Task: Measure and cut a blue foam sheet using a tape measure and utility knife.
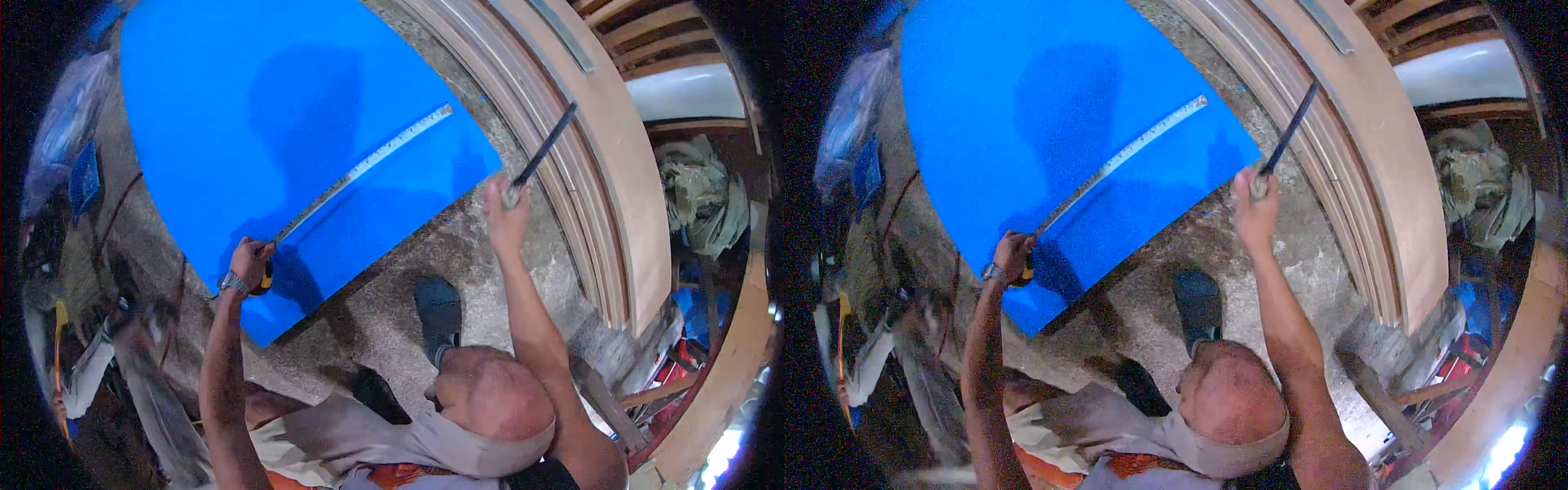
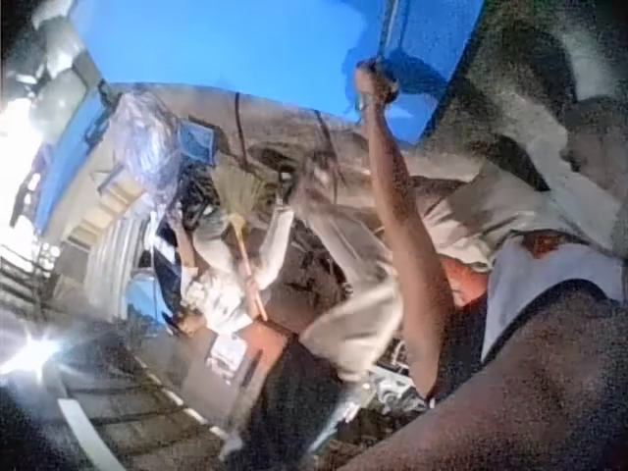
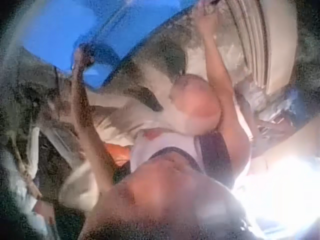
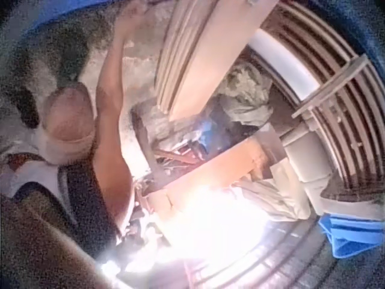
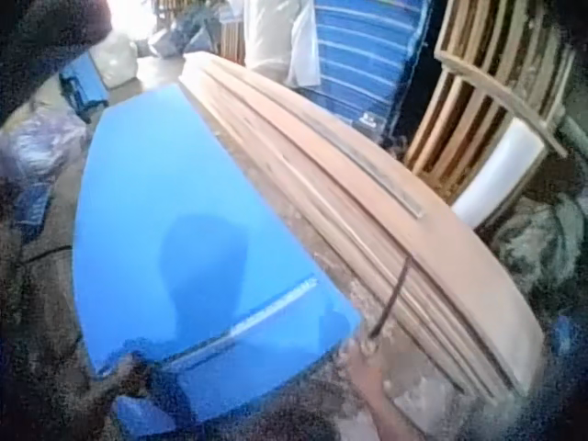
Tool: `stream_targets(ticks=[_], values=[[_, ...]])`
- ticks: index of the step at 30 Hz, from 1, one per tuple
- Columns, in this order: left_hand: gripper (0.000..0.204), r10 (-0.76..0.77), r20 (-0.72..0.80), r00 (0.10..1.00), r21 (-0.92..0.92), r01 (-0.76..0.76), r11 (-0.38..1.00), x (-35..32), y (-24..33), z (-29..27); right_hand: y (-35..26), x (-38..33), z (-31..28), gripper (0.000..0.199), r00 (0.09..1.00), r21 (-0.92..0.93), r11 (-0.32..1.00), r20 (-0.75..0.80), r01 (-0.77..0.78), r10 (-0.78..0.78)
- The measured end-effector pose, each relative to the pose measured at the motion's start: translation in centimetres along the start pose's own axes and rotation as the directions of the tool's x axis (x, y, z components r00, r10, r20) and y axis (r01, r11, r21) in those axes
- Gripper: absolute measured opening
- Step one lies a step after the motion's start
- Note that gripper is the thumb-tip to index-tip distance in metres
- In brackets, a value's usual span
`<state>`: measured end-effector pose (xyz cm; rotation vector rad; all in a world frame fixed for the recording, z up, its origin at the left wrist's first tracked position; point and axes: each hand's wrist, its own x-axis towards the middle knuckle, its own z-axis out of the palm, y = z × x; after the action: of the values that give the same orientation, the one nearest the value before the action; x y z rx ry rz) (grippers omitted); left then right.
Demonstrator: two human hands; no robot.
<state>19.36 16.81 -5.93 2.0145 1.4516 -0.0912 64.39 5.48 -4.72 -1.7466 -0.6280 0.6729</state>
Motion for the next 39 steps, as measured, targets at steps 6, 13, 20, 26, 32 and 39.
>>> stream_targets(ticks=[6, 13, 20, 26, 32, 39], values=[[0.024, -0.078, -0.034, 0.996, 0.064, 0.08, 0.995, 2.4, 1.3, 1.5, 2.1, -4.9, -1.9, 0.024, 0.966, -0.034, 0.968, 0.06, -0.249, 0.251], [0.023, -0.04, -0.164, 0.986, 0.104, 0.057, 0.993, 2.8, 1.0, 1.8, 1.4, -5.4, -1.9, 0.027, 0.957, -0.041, 0.963, 0.106, -0.266, 0.268], [0.024, -0.085, -0.193, 0.977, 0.13, 0.111, 0.985, 2.1, 0.6, 1.5, 1.3, -6.3, -2.1, 0.038, 0.929, -0.235, 0.94, 0.219, -0.246, 0.298], [0.022, -0.069, -0.283, 0.957, 0.095, 0.1, 0.99, 2.5, 1.1, 2.5, -2.3, -6.6, -1.5, 0.04, 0.854, -0.533, 0.749, 0.514, 0.393, -0.082], [0.02, -0.065, -0.338, 0.939, 0.153, 0.123, 0.981, 2.0, 1.4, 3.0, -6.3, -7.4, 2.1, 0.038, 0.771, -0.677, 0.659, 0.594, 0.327, 0.229], [0.018, -0.054, -0.355, 0.933, 0.149, 0.113, 0.982, 2.0, 1.6, 3.4, -6.3, -6.6, 3.8, 0.037, 0.747, -0.667, 0.603, 0.642, 0.437, 0.169]])
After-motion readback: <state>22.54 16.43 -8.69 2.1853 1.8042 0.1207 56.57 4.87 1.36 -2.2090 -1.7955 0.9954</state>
